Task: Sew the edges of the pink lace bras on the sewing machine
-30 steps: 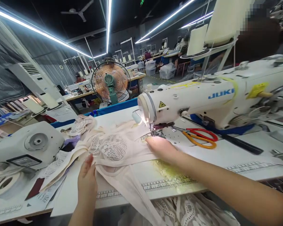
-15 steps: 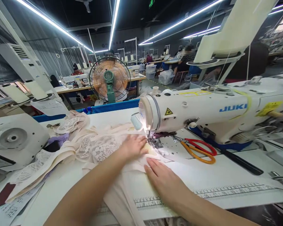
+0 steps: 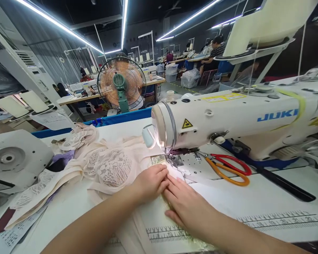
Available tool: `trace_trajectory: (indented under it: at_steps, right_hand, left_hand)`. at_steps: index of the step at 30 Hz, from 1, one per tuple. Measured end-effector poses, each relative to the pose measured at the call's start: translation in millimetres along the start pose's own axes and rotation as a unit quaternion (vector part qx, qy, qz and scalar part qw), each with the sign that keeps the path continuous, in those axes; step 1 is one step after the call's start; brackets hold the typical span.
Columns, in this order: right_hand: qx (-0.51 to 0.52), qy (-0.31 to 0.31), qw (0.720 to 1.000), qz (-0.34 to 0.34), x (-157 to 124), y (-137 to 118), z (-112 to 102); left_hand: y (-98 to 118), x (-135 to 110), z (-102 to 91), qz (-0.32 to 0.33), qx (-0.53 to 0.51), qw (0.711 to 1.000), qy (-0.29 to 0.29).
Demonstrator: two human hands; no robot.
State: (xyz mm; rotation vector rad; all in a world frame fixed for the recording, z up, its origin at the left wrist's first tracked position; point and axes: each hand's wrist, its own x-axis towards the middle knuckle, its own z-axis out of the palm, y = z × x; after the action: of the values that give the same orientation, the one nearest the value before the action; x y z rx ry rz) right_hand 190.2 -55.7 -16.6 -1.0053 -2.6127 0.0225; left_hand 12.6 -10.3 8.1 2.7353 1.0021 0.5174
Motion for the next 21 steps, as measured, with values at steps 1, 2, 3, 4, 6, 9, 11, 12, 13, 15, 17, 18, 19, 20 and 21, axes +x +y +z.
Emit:
trace_trajectory:
  at_steps: [1,2,3,4,6,9,11,12,13,15,17,18,19,20,21]
  right_hand:
    - [-0.017,0.024,1.0,-0.005,-9.5,2.2,-0.2]
    - [-0.037,0.043,0.998,-0.008,-18.9,5.1,-1.1]
    - [-0.059,0.06,0.996,-0.008,-27.6,8.2,-2.5]
    - [-0.079,0.074,0.994,-0.007,-35.2,11.1,-4.2]
    - [-0.106,0.095,0.99,-0.01,-46.3,15.4,-8.1]
    - [-0.113,0.117,0.986,-0.03,-50.7,15.5,-13.5]
    - [-0.104,0.117,0.987,-0.031,-47.0,12.0,-16.6]
    - [-0.096,0.11,0.989,-0.026,-44.2,9.6,-18.0]
    - [-0.087,0.099,0.991,-0.019,-41.3,6.9,-19.1]
    - [-0.071,0.077,0.994,-0.005,-36.3,1.6,-20.7]
    - [-0.054,0.065,0.996,-0.003,-33.9,-2.7,-20.9]
    - [-0.048,0.063,0.997,-0.003,-33.9,-4.2,-20.3]
    - [-0.044,0.062,0.997,-0.005,-34.5,-5.2,-19.3]
    - [-0.045,0.063,0.997,-0.009,-35.6,-5.7,-17.8]
    - [-0.05,0.065,0.997,-0.015,-37.0,-5.8,-16.0]
  left_hand:
    - [-1.5,-1.7,2.0,0.011,0.005,1.0,0.002]
    - [-2.9,-2.8,2.9,0.024,0.011,1.0,-0.002]
    - [-4.4,-3.2,2.7,0.036,0.014,0.999,-0.009]
    - [-5.9,-3.0,1.8,0.046,0.015,0.999,-0.018]
    - [-9.3,-1.5,-1.2,0.064,0.012,0.997,-0.036]
    - [-15.4,3.7,-4.6,0.088,0.013,0.995,-0.048]
    - [-17.3,8.4,-5.0,0.099,0.026,0.993,-0.054]
    - [-16.4,10.8,-4.4,0.095,0.038,0.993,-0.058]
    - [-14.0,13.0,-3.4,0.086,0.054,0.993,-0.063]
    - [-4.9,16.0,0.4,0.052,0.097,0.992,-0.069]
    - [7.5,16.9,5.7,0.01,0.146,0.987,-0.068]
    - [13.4,16.7,8.7,-0.008,0.166,0.984,-0.066]
    - [18.3,16.2,11.5,-0.024,0.179,0.982,-0.061]
    - [21.9,15.7,13.9,-0.036,0.186,0.98,-0.056]
    - [24.0,15.4,15.8,-0.046,0.186,0.98,-0.05]
